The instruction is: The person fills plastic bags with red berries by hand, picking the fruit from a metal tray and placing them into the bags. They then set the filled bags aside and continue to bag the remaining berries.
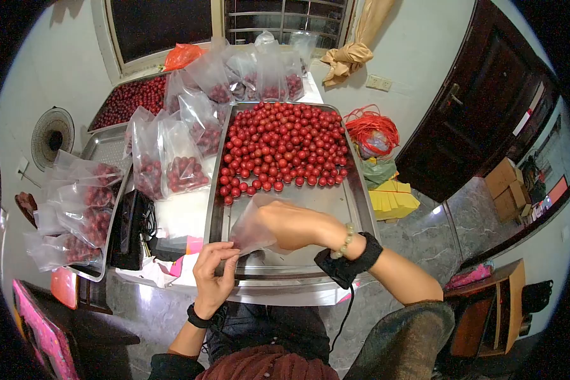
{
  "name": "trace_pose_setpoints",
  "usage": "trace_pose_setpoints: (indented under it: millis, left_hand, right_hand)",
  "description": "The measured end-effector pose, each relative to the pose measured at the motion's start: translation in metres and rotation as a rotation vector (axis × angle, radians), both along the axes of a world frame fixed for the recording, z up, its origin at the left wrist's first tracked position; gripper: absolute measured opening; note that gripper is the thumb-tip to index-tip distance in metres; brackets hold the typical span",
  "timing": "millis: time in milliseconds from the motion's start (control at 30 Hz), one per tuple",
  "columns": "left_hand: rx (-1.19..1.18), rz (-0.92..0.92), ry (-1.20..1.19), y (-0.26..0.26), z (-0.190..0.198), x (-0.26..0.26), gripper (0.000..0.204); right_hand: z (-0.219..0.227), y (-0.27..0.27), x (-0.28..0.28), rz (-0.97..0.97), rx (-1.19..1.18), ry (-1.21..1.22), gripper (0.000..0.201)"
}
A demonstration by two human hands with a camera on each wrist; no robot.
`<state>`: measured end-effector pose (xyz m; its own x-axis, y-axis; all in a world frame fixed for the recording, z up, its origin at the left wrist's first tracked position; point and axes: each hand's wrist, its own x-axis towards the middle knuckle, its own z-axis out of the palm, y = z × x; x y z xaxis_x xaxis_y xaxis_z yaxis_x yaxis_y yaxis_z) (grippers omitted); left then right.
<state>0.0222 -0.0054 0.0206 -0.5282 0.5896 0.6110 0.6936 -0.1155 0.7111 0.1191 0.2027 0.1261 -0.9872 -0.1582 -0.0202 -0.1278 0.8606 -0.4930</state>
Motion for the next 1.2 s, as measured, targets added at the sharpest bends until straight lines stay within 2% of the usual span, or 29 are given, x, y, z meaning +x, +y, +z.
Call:
trace_pose_setpoints:
  millis: [67, 100, 167, 300, 367, 400, 467, 500, 567, 633, 667, 767, 867, 933, 967, 1033, 1100, 1200]
  left_hand:
    - [0.004, -0.003, 0.01, 0.0, -0.001, 0.0, 0.01]
    - [0.006, -0.006, 0.018, 0.0, -0.001, 0.001, 0.01]
    - [0.003, -0.007, 0.003, 0.0, 0.0, 0.001, 0.01]
    - [0.0, -0.014, -0.093, 0.0, -0.004, -0.001, 0.01]
    - [0.011, -0.013, -0.154, 0.0, -0.002, -0.002, 0.01]
    - [0.023, -0.014, -0.215, 0.001, -0.001, -0.002, 0.009]
    - [0.016, -0.008, -0.241, 0.002, -0.002, -0.005, 0.008]
    - [0.013, -0.002, -0.267, 0.002, -0.002, -0.007, 0.007]
    - [0.002, 0.0, -0.28, 0.003, -0.002, -0.01, 0.007]
    - [0.019, 0.004, -0.353, 0.004, -0.003, -0.014, 0.007]
    - [0.033, 0.003, -0.283, 0.004, 0.0, -0.016, 0.006]
    - [0.011, 0.009, -0.307, 0.004, -0.002, -0.018, 0.005]
    - [0.034, 0.04, -0.389, 0.005, -0.006, -0.016, 0.004]
    - [0.035, 0.039, -0.397, 0.004, -0.01, -0.018, 0.003]
    - [0.035, 0.046, -0.405, 0.004, -0.011, -0.019, 0.002]
    - [0.04, 0.049, -0.405, 0.005, -0.011, -0.018, 0.001]
    - [0.041, 0.078, -0.37, 0.005, -0.012, -0.018, 0.002]
    - [0.036, 0.09, -0.393, 0.006, -0.013, -0.017, 0.002]
  right_hand:
    - [-0.026, 0.009, -0.011, 0.177, -0.095, 0.06, 0.03]
    - [-0.026, 0.008, -0.011, 0.177, -0.095, 0.061, 0.03]
    - [-0.024, 0.004, -0.013, 0.057, -0.08, -0.118, 0.027]
    - [-0.019, 0.005, -0.019, 0.116, -0.136, -0.124, 0.025]
    - [-0.02, 0.011, -0.012, 0.0, -0.204, -0.112, 0.028]
    - [-0.003, 0.007, -0.007, -0.001, -0.207, -0.111, 0.028]
    - [0.047, -0.009, 0.007, -0.157, -0.303, -0.21, 0.029]
    - [0.048, -0.008, 0.012, -0.16, -0.307, -0.21, 0.029]
    - [0.048, -0.007, 0.023, -0.263, -0.773, -0.003, 0.028]
    - [0.055, -0.006, 0.029, -0.357, -0.873, 0.123, 0.024]
    - [0.057, -0.006, 0.03, -0.437, -0.864, 0.18, 0.023]
    - [0.051, 0.01, 0.03, -0.614, -0.838, 0.311, 0.021]
    - [0.022, 0.045, 0.024, -0.688, -0.778, 0.405, 0.02]
    - [-0.003, 0.071, 0.021, -0.751, -0.615, 0.425, 0.015]
    - [-0.013, 0.08, 0.022, -0.754, -0.613, 0.427, 0.015]
    - [-0.034, 0.099, 0.021, -0.81, -0.337, 0.312, 0.013]
    - [-0.065, 0.116, 0.019, -0.816, -0.184, 0.285, 0.014]
    - [-0.085, 0.124, 0.013, -0.817, -0.085, 0.286, 0.015]
